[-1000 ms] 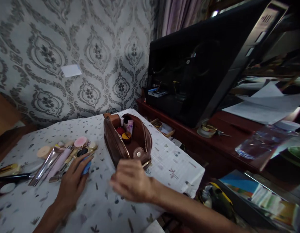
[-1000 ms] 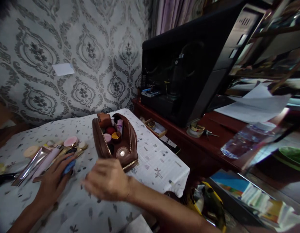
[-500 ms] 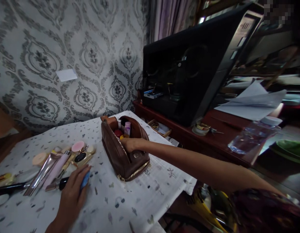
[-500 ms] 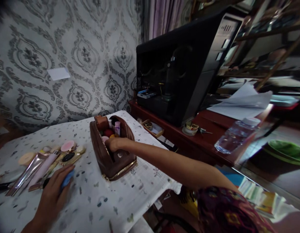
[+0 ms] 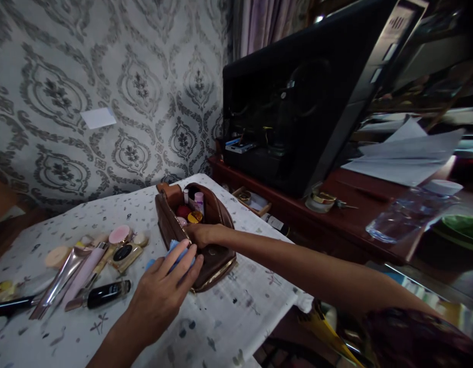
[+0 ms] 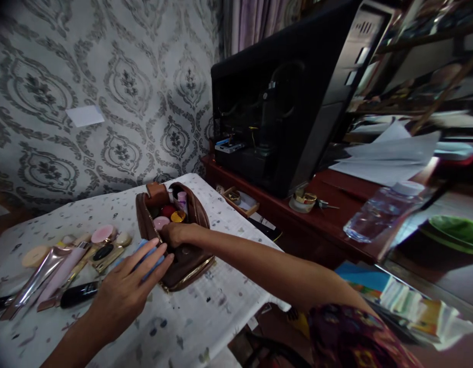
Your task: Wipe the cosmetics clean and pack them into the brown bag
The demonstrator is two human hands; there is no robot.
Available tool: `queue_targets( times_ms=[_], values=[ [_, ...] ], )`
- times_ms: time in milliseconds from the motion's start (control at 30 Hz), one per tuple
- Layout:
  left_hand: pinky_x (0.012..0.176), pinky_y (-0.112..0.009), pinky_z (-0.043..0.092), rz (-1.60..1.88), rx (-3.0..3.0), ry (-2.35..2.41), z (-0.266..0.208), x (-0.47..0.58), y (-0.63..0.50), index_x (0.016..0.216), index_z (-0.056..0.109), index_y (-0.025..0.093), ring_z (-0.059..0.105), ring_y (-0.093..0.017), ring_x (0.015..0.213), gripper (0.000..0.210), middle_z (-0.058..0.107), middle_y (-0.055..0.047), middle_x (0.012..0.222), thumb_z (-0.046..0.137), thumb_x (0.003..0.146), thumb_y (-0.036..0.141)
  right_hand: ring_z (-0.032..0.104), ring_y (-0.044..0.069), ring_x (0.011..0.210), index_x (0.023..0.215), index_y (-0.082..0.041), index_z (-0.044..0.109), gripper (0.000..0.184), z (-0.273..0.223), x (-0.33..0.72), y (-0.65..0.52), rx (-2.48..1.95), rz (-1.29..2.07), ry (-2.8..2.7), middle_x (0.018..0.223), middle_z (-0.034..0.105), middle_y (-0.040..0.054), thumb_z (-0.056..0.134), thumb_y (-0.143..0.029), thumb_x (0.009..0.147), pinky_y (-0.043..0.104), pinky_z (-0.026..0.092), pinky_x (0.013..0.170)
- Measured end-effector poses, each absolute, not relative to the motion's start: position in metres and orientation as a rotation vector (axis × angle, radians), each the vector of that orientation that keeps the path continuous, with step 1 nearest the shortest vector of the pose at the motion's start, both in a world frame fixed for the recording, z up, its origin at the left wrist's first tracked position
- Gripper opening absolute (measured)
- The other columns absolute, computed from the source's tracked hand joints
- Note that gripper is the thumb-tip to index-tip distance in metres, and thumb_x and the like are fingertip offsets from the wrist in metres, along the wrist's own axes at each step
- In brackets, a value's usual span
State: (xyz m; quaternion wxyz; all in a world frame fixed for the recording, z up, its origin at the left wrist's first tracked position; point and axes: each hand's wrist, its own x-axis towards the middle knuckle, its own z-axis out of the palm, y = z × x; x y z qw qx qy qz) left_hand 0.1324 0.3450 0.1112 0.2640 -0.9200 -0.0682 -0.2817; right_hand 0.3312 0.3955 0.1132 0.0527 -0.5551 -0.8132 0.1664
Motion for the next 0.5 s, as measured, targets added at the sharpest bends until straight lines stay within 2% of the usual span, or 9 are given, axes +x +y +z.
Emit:
queue_targets(
  times_ms=[100, 200, 333, 500],
  values=[
    [0.099, -0.039, 0.047, -0.756, -2.485, -0.192, 0.110, 0.129, 0.344, 0.127, 0.063, 0.015, 0.052, -0.026, 0.132, 0.049, 0.065, -0.009, 0.133, 0.034, 0.091, -0.001, 0.071, 0.021, 0.090, 0.106, -0.006, 0.070, 0.032, 0.117, 0.327, 0.398, -1.726, 0.579, -2.537, 0.101, 0.075, 0.0127, 0.069, -0.006, 0.074, 0.023, 0.056, 0.075],
    [0.103, -0.041, 0.045, -0.744, -2.502, -0.217, 0.108, 0.128, 0.343, 0.130, 0.061, 0.016, 0.049, -0.027, 0.135, 0.051, 0.064, -0.009, 0.135, 0.034, 0.091, -0.002, 0.072, 0.025, 0.093, 0.110, -0.003, 0.068, 0.034, 0.123, 0.326, 0.396, -1.788, 0.624, -2.570, 0.105, 0.074, 0.0178, 0.067, -0.007, 0.077, 0.027, 0.057, 0.075],
    [0.106, -0.043, 0.044, -0.745, -2.524, -0.219, 0.105, 0.127, 0.344, 0.134, 0.058, 0.014, 0.044, -0.028, 0.140, 0.054, 0.061, -0.010, 0.139, 0.034, 0.090, -0.004, 0.072, 0.025, 0.089, 0.104, -0.006, 0.070, 0.026, 0.130, 0.330, 0.391, -1.858, 0.646, -2.553, 0.098, 0.074, 0.0152, 0.066, -0.010, 0.078, 0.026, 0.056, 0.068],
    [0.111, -0.044, 0.041, -0.728, -2.546, -0.232, 0.105, 0.124, 0.342, 0.135, 0.058, 0.014, 0.039, -0.028, 0.144, 0.055, 0.060, -0.010, 0.141, 0.033, 0.090, -0.005, 0.071, 0.022, 0.090, 0.105, -0.011, 0.068, 0.022, 0.131, 0.332, 0.388, -1.858, 0.566, -2.454, 0.101, 0.073, 0.0125, 0.054, -0.013, 0.088, 0.023, 0.051, 0.065]
  ],
)
